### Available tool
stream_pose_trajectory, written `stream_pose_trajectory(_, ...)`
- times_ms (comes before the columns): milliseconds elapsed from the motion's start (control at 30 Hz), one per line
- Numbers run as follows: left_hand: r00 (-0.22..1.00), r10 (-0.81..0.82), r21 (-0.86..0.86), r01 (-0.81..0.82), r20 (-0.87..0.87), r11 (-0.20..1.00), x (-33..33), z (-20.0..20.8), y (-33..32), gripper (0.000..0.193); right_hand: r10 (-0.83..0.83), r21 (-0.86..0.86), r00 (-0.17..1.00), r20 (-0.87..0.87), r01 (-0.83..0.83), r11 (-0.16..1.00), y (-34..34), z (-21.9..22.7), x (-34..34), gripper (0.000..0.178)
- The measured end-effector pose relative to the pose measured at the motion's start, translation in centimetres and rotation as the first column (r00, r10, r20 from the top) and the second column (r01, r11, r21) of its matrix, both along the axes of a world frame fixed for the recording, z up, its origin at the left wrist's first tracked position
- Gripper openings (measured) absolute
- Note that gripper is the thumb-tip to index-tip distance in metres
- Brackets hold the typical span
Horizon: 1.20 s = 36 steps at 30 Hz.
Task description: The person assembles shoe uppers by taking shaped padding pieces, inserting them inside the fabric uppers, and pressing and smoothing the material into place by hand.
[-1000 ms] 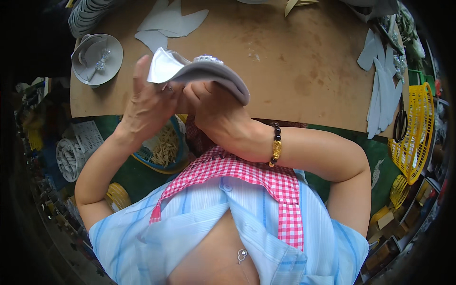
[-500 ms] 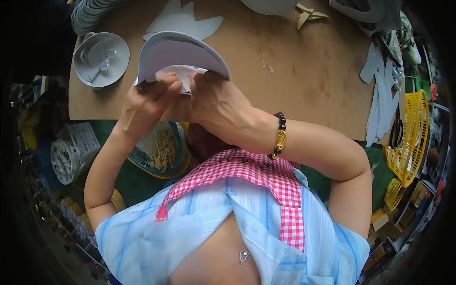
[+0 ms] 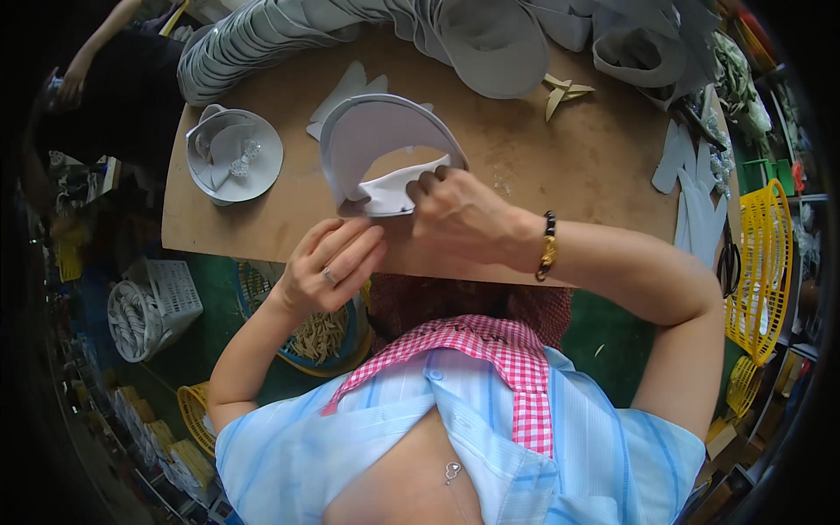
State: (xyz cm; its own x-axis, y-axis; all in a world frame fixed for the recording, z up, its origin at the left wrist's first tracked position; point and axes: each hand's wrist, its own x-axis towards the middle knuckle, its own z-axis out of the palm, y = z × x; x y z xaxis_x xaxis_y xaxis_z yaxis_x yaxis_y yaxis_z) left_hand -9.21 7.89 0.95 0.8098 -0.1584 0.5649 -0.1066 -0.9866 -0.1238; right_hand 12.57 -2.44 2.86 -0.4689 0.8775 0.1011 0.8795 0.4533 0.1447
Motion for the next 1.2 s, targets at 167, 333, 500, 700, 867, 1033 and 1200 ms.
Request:
stream_pose_trajectory(167,0.984,0.166,0.367,-0.128,-0.071,0.921,3.5,2.6,0.6,0.017,0.148,-0.060,0.978,0.147,-0.140,0.988,-1.6,1.8,5.4,0.016)
stream_pose_trajectory(333,0.956,-0.157,0.414,0.252,-0.250,0.875,6.5,3.9,-0.2,0.014,0.050,-0.029,0.994,0.102,-0.047,0.998,-3.3,-0.6,5.4,0.018)
stream_pose_trajectory(500,0.919,0.121,0.433,0.057,-0.374,0.900,6.7,3.9,-2.9,0.013,-0.254,-0.240,0.804,-0.537,0.144,0.960,-1.7,-1.9,3.1,0.025)
stream_pose_trajectory(700,0.894,0.415,0.311,-0.352,-0.167,0.883,6.2,0.6,-5.0,0.024,-0.249,-0.109,0.787,-0.564,0.229,0.967,-2.3,-1.8,1.2,0.023)
stream_pose_trajectory(867,0.815,0.560,0.158,-0.539,-0.148,0.827,6.7,0.3,-6.1,0.025,-0.100,0.162,0.927,-0.361,0.168,0.972,-1.1,-3.1,1.4,0.016)
stream_pose_trajectory(1033,0.734,0.666,-0.013,-0.673,-0.135,0.739,6.3,-0.4,-6.0,0.025,-0.174,0.008,0.932,-0.318,0.186,0.983,-1.8,-2.6,0.9,0.017)
stream_pose_trajectory(1200,0.714,0.660,-0.037,-0.685,-0.236,0.728,5.3,-0.5,-5.8,0.029,-0.072,0.151,0.924,-0.377,0.138,0.979,-2.1,-3.6,1.3,0.014)
